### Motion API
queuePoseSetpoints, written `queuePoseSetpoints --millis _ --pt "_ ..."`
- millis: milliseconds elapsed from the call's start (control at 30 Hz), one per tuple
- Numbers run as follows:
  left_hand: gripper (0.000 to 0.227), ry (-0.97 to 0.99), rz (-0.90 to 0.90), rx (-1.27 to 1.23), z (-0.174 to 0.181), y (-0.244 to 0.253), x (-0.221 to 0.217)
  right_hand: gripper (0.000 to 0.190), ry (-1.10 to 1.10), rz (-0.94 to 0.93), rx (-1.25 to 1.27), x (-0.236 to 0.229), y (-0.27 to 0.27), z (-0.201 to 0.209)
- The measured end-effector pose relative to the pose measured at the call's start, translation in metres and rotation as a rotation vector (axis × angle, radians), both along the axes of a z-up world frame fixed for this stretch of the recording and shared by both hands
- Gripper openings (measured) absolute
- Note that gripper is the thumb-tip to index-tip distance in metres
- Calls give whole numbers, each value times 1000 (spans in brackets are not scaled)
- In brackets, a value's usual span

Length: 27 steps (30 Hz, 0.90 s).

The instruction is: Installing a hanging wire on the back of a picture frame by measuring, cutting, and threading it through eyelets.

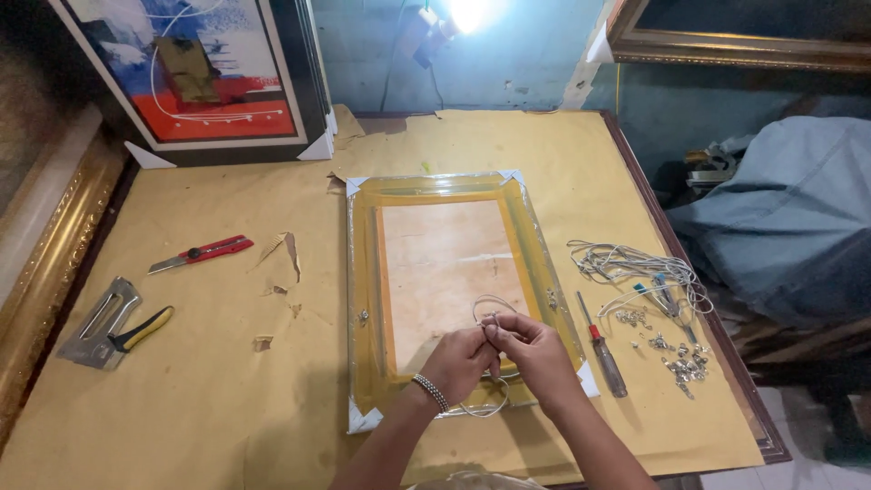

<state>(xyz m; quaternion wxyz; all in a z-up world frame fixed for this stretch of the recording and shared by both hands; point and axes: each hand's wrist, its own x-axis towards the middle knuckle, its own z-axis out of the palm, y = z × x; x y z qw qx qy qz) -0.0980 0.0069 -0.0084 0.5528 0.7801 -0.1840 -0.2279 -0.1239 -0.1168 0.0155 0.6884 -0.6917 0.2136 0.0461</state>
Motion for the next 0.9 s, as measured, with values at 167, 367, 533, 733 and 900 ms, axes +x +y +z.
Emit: queuePoseSetpoints --millis 167,367,533,733,900 --pt "33 26 37 12 -2 1 0 24 40 0 -34 -1 8 14" --pt "32 16 88 -24 -9 6 3 28 -9 107 -135 0 11 8" --pt "29 -37 83 110 -20 11 4 17 -132 169 -323 4 10 0" --pt "19 -171 237 141 -23 18 1 12 -163 229 -438 5 16 -7" --pt "25 -149 382 -107 -9 37 -5 14 -65 244 -525 1 19 -9"
